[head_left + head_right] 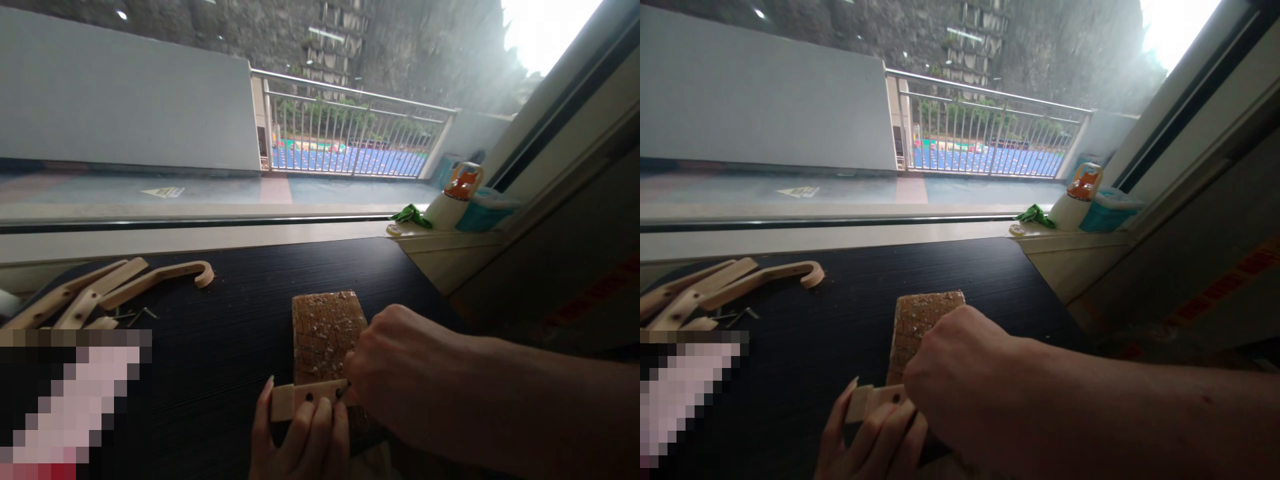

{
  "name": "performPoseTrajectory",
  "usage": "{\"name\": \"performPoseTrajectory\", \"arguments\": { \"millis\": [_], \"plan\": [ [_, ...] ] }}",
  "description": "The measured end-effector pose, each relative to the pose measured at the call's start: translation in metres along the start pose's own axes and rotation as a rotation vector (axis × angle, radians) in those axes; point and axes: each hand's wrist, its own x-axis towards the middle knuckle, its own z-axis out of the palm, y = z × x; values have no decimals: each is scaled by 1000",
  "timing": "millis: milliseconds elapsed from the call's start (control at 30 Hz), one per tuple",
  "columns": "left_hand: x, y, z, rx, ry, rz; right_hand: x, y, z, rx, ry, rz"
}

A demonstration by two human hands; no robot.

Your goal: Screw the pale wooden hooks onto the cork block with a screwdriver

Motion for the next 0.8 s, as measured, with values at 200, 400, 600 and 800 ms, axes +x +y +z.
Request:
{"name": "performPoseTrajectory", "arguments": {
  "millis": [200, 400, 600, 800],
  "plan": [
    [-1, 1, -1, 22, -33, -9, 2, -6, 2, -94, 111, 102],
    [-3, 1, 0, 23, -23, 4, -5, -14, -4, -122, 141, -105],
    [-4, 1, 2, -37, -6, 7, 0, -14, -7, -81, 48, -170],
    [-3, 6, 14, -16, 181, -43, 4, -5, -3, -26, 41, -130]
  ]
}}
